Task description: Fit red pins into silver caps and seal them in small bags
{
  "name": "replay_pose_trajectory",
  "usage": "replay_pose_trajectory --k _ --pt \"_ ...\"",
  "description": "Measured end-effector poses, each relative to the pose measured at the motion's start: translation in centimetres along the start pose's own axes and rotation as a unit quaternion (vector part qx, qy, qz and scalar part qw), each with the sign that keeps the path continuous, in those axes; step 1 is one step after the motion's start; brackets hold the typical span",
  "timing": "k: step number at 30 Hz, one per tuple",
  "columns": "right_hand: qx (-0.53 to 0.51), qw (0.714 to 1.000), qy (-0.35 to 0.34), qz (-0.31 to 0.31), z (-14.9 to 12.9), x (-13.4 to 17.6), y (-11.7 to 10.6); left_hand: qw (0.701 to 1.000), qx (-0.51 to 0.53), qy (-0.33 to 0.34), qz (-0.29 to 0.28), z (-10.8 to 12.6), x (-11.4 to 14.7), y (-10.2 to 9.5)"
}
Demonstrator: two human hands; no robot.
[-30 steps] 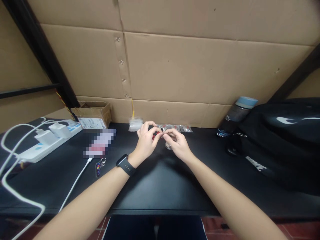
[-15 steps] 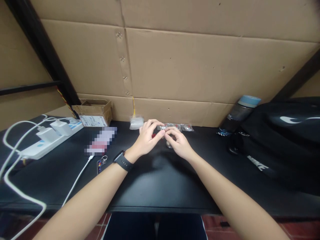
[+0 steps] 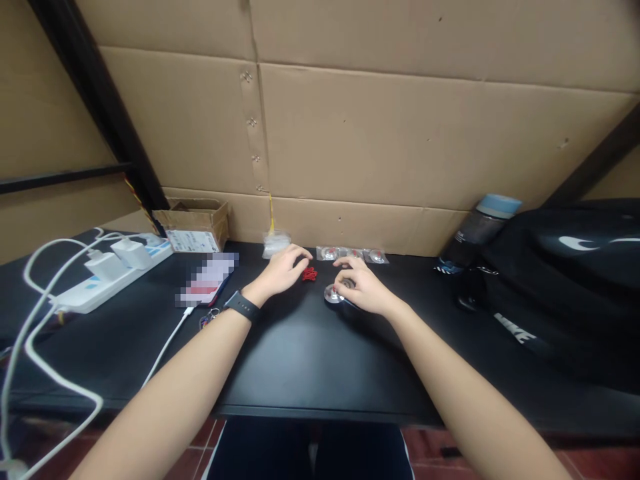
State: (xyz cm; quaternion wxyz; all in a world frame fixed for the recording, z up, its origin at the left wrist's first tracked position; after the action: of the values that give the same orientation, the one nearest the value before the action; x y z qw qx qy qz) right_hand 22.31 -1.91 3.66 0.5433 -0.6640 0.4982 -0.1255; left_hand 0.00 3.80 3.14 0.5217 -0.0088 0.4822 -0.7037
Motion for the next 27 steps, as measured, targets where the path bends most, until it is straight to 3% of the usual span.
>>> replay_pose_trajectory --k 3,8,14,19,27 --pt "0.006 0.999 -0.012 -0.038 -0.5 0.1 -0.2 0.998 -0.065 -0.027 0.003 -1.4 0.0 -0.4" --pt "0.009 0.995 -0.032 -0.092 -1.0 0.3 -0.2 0.996 -0.084 -0.012 -0.024 -2.0 0.4 0.2" --pt "0.041 0.997 0.008 -0.060 1.2 0.3 -0.2 0.994 -0.103 -0.006 -0.035 -2.3 0.4 0.6" --pt "0.070 0.994 0.039 -0.073 3.2 0.4 0.2 0.992 -0.116 -0.012 -0.037 -2.4 0.3 0.7" --pt "0.032 0.996 0.034 -0.075 3.2 0.3 0.1 0.998 -0.066 -0.003 0.009 -0.9 0.0 -0.2"
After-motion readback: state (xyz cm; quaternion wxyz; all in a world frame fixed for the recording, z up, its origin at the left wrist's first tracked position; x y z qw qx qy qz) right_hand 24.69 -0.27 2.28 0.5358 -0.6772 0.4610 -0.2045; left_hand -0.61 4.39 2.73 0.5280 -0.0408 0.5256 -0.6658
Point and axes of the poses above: each hand's wrist, its own x-axis away from the middle knuckle, its own y-axis out of the palm, z = x × y, the point moved 3 cm from there along -x, towards the middle knuckle, and after that the axes turned 6 degrees about x, right-handed, at the moved point
